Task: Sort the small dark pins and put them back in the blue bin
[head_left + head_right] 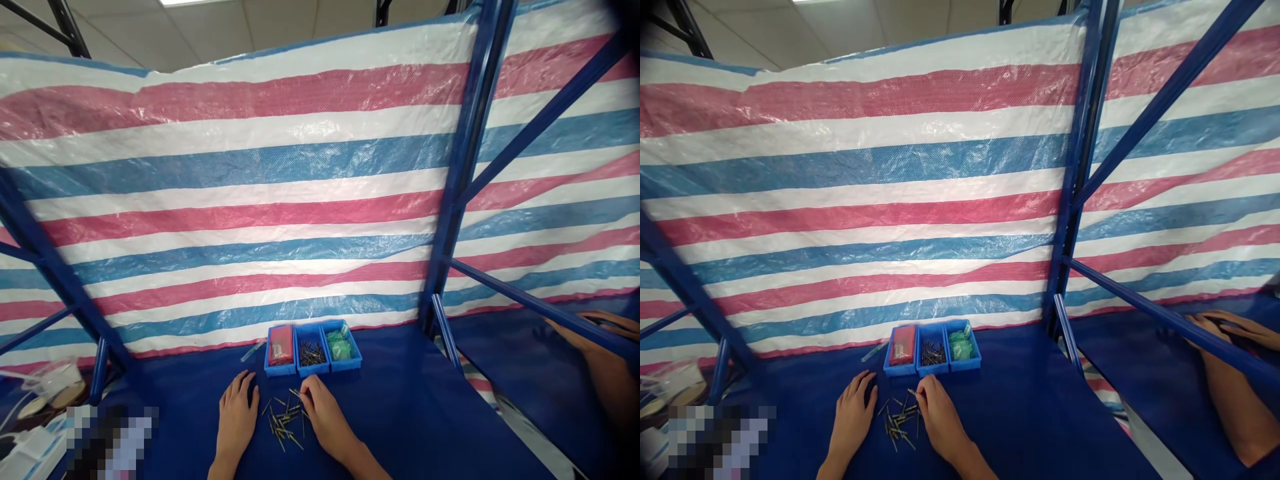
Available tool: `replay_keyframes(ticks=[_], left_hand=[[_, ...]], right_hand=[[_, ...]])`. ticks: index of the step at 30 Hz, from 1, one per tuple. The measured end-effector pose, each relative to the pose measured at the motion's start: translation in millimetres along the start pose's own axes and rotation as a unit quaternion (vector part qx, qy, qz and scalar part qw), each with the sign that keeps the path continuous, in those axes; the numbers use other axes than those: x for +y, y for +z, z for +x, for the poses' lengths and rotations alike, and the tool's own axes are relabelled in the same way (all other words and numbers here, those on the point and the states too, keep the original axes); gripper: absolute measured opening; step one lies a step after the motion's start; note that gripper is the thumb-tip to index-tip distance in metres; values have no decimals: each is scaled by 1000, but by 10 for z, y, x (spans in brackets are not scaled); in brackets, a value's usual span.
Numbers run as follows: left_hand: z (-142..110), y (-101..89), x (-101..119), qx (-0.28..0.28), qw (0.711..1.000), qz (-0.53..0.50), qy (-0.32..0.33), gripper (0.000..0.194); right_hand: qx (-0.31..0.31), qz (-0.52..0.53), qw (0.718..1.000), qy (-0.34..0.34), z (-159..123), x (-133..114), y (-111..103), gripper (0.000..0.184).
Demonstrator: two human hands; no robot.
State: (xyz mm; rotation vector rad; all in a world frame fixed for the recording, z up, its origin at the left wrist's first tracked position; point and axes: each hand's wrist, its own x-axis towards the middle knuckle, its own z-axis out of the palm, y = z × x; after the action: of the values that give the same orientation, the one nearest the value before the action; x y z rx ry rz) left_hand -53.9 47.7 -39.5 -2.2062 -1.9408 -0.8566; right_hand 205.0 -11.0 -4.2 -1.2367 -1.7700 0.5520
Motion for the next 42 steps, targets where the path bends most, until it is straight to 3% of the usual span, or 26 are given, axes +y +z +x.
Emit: replay_keyframes(ticks=[14,25,33,42], left_hand=[[5,-42,26,-5,1000,-2,-5,40],[-12,-41,20,-5,1000,-9,-17,40],[-15,-20,11,-1,1000,-13,-12,40],[-10,-39,19,-1,1000,-17,-15,40]], right_hand=[[68,42,997,0,30,164,24,32],[113,21,993,28,40,133,19,27],[99,31,994,14,41,144,1,40],[94,27,995,14,41,166,11,26]])
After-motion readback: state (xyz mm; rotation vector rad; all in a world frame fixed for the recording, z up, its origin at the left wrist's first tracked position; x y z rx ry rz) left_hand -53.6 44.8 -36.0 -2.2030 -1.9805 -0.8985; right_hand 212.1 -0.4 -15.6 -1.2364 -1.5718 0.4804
